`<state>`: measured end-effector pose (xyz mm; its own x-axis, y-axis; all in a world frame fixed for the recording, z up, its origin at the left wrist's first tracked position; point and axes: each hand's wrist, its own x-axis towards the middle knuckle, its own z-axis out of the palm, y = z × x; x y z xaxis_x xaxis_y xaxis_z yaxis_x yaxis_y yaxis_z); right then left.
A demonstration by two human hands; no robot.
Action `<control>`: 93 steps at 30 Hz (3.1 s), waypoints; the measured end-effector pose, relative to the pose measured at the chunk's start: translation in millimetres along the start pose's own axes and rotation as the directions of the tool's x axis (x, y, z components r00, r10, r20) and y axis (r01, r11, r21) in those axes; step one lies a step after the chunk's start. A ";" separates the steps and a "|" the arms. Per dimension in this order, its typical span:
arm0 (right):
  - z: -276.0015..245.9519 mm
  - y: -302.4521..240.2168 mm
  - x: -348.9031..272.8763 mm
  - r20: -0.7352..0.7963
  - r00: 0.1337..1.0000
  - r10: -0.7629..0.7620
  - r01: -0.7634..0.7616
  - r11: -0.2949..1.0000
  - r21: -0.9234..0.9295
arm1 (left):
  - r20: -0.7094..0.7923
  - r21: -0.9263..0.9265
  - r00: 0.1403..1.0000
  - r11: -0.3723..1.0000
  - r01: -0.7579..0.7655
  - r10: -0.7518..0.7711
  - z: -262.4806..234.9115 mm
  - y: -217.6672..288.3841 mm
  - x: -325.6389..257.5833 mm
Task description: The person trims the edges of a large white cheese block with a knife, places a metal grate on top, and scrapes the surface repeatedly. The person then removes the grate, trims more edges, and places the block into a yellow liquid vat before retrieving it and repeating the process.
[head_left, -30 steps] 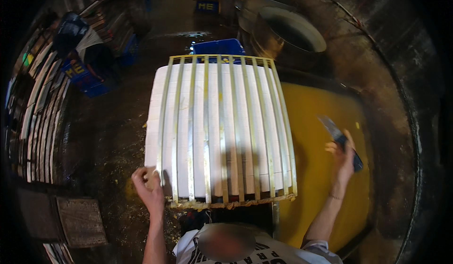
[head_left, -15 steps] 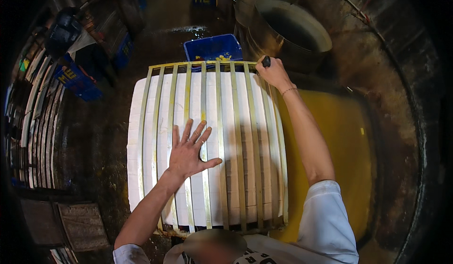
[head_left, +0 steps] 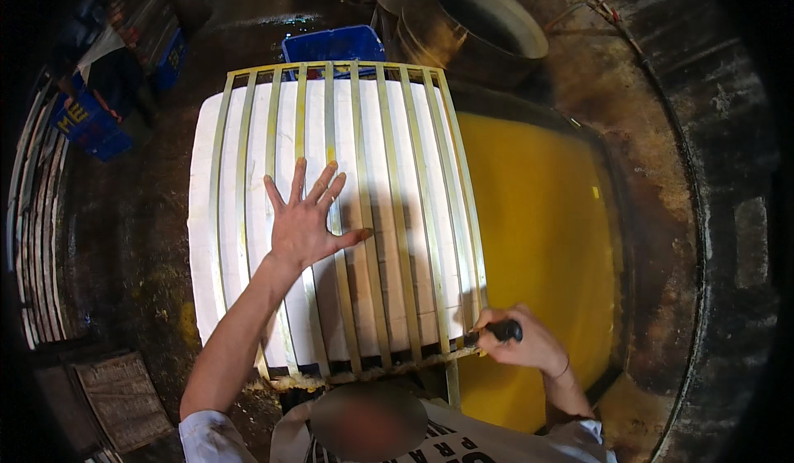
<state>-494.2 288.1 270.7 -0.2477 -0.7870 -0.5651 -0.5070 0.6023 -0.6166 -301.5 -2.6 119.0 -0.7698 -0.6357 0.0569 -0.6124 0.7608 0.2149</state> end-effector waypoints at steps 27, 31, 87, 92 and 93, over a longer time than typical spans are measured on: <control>-10.0 -89.5 94.0 -0.172 0.931 -0.322 0.354 0.910 0.216 | 0.000 -0.082 1.000 0.997 0.003 -0.003 2.0 -24.0 -8.1; -67.4 -145.2 264.1 -0.454 0.633 -0.627 0.572 0.774 -0.272 | -0.090 -0.167 0.994 0.983 -0.074 0.060 -0.7 -10.0 -5.8; 61.0 -172.8 250.9 -0.303 0.844 -0.442 0.429 0.896 -0.112 | -0.210 -0.088 0.965 0.987 0.138 -0.153 0.7 -184.0 -52.7; 144.9 -129.0 50.5 -0.027 0.978 -0.208 0.209 0.977 0.041 | -0.265 -0.075 0.957 0.993 0.097 -0.113 10.1 -188.6 -46.9; 144.1 -115.1 34.9 0.098 0.991 -0.093 0.099 0.993 -0.061 | -0.268 -0.083 0.957 0.993 0.088 -0.108 10.7 -184.1 -45.1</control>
<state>-325.5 210.7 243.0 -0.1176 -0.8227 -0.5561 -0.5788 0.5119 -0.6348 -155.9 -112.6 66.4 -0.6229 -0.7255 0.2927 -0.6609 0.6882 0.2993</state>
